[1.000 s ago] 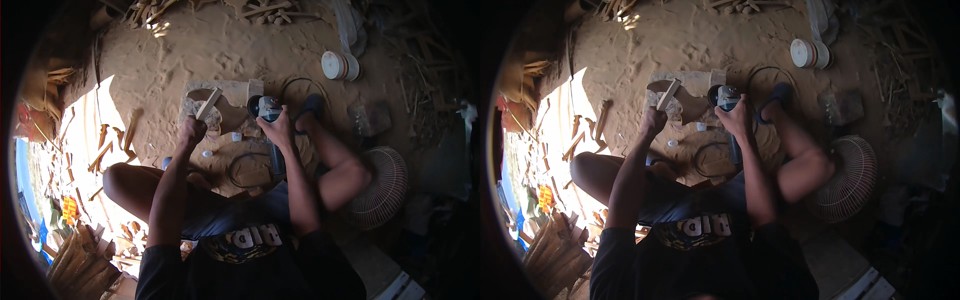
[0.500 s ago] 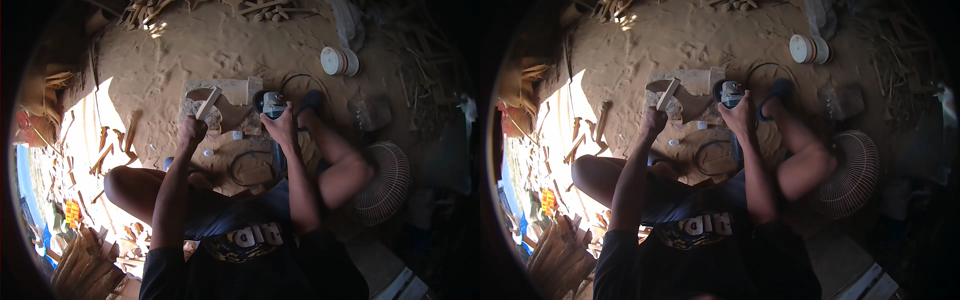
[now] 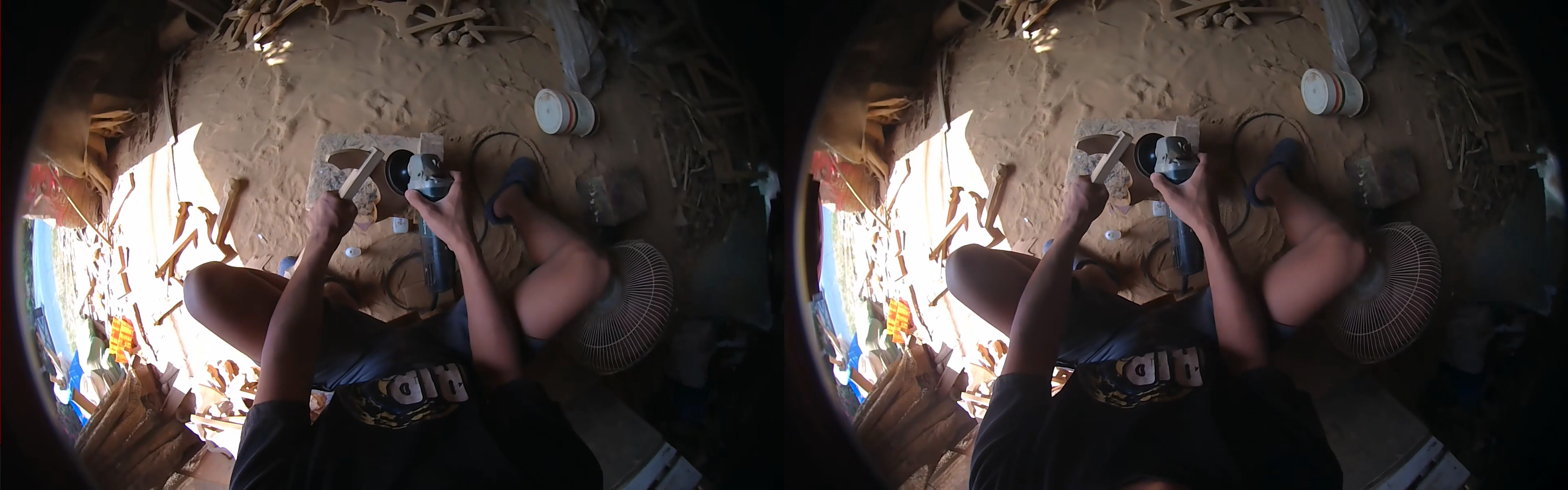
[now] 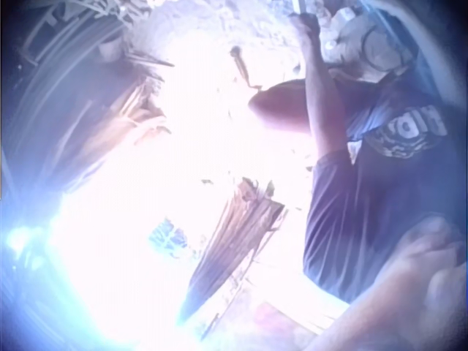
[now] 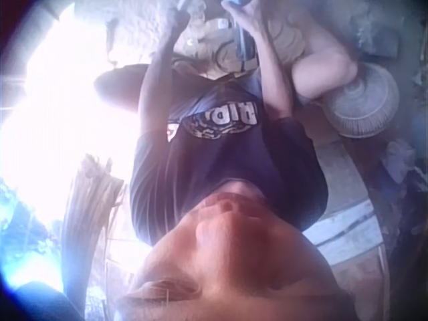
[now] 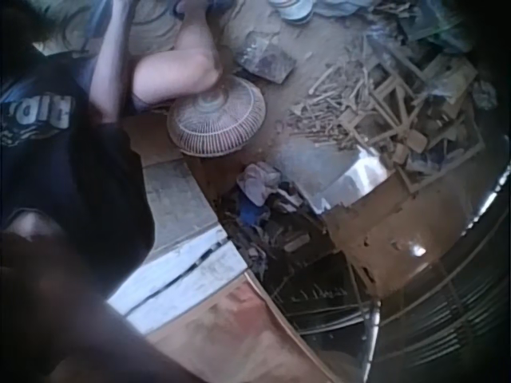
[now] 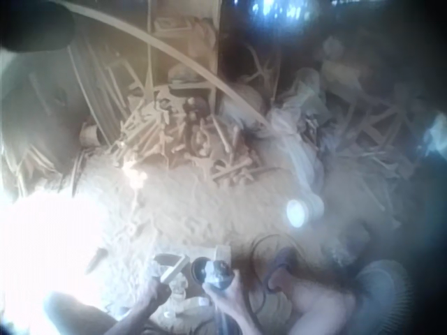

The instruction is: The person uses a power sander to smooth the surface of a carved wooden piece. They hold the wooden piece by hand and move the rotating sanding disc along the edges and flat surfaces.

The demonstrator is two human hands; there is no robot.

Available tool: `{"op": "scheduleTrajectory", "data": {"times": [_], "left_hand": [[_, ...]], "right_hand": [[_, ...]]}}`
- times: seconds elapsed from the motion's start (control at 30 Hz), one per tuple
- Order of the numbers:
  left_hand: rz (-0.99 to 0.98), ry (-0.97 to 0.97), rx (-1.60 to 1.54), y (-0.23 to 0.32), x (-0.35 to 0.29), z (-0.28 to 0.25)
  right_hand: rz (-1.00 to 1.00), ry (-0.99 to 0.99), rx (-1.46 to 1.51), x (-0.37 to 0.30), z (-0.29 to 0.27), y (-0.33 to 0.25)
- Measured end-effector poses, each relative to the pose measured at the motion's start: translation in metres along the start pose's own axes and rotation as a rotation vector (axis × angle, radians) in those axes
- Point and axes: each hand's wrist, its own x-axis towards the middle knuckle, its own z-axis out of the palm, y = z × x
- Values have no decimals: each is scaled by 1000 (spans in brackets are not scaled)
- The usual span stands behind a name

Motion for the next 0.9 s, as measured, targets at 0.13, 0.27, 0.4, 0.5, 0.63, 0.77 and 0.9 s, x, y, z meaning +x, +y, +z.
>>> {"op": "scheduleTrajectory", "data": {"times": [0.13,0.27,0.4,0.5,0.63,0.77,0.9], "left_hand": [[-36,-27,1,7,-3,-3],[25,-13,-42,6,-8,-3],[71,-9,-33,-5,-1,2],[-1,-3,-13,-7,2,6],[20,3,1,-5,2,8],[2,21,14,-4,0,5],[20,-38,10,0,3,3]], "right_hand": [[-56,49,-94,9,-1,13],[-25,9,-82,9,-3,7],[-48,-31,-87,11,-2,7],[-29,-23,-145,12,-1,8],[-40,-14,-132,14,-5,8],[21,-73,-135,14,-8,-4],[-15,76,-235,17,-10,25]]}}
